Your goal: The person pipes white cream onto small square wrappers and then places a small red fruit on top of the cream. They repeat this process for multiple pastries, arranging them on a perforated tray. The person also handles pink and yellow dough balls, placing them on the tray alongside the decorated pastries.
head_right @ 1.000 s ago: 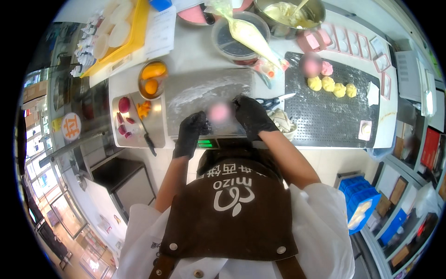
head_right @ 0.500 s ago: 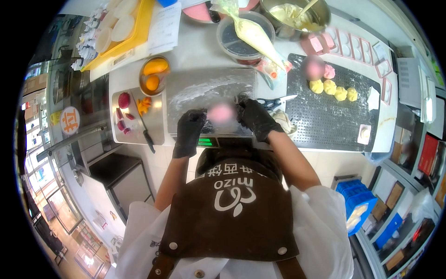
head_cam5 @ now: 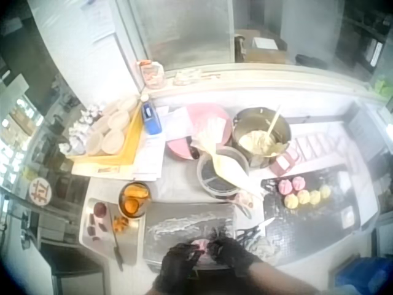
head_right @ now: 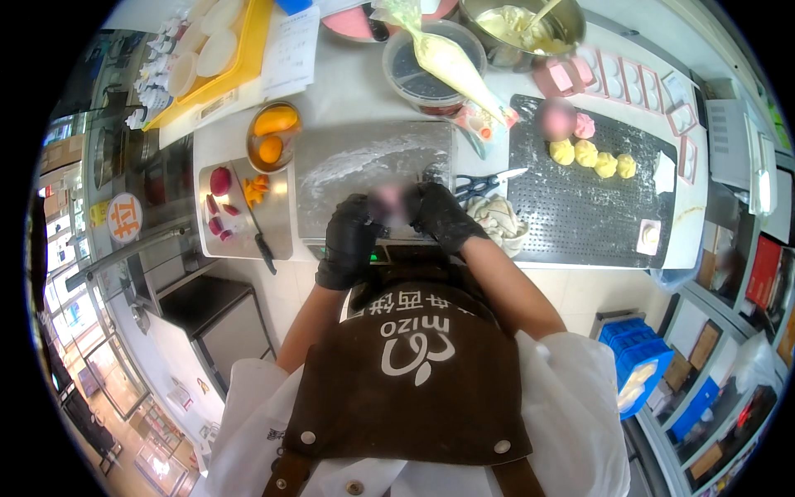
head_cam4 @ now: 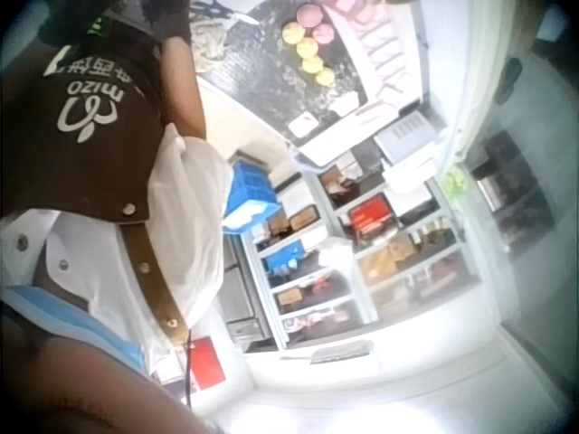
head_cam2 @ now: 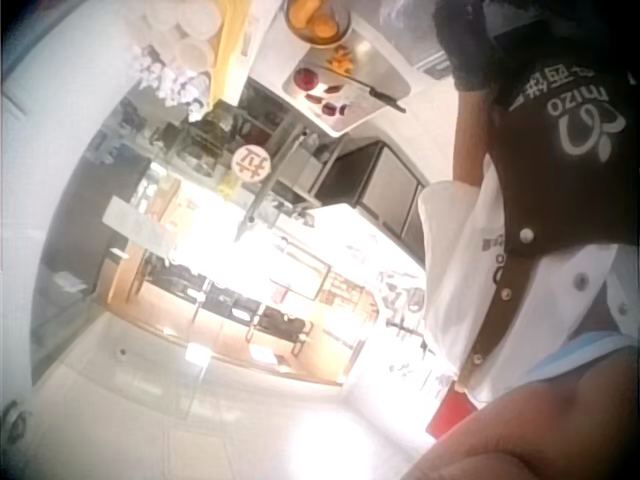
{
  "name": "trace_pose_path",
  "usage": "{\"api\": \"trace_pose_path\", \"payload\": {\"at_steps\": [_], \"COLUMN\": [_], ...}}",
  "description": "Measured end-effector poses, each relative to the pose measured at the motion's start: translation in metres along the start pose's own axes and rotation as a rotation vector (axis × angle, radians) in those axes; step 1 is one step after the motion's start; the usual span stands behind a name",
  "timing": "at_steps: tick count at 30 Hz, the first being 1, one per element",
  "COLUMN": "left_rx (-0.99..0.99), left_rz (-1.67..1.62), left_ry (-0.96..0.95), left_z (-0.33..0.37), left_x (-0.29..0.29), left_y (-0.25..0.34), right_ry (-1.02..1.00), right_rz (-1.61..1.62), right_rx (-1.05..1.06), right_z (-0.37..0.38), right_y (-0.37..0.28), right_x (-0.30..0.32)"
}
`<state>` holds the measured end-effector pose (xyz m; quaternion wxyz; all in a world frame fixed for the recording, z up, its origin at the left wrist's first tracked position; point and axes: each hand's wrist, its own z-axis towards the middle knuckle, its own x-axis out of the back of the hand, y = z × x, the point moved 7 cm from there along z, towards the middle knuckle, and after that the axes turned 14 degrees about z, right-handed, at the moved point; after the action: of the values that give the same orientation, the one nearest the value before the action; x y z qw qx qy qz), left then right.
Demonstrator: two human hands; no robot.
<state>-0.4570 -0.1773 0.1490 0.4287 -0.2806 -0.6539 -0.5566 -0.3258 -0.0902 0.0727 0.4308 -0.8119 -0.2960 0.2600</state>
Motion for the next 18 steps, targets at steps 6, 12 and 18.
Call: {"api": "trace_pose_path", "payload": {"at_steps": [6, 12, 18], "left_rx": [0.002, 0.081, -0.043], "left_rz": [0.033, -0.200, -0.188], "left_ry": [-0.037, 0.006, -0.123], "left_z": [0.001, 0.002, 0.009], "left_x": [-0.001, 0.000, 0.002], "left_y": [0.006, 0.010, 0.027], "right_ry": [0.000, -0.072, -0.208], "right_rz": [-0.214, -0.091, -0.134], "right_rx": [-0.024, 0.096, 0.091], "right_z": [-0.004, -0.011, -0.014], "right_y": [-0.022, -0.043, -0.043], "right_x": [-0.005, -0.014, -0.016]}}
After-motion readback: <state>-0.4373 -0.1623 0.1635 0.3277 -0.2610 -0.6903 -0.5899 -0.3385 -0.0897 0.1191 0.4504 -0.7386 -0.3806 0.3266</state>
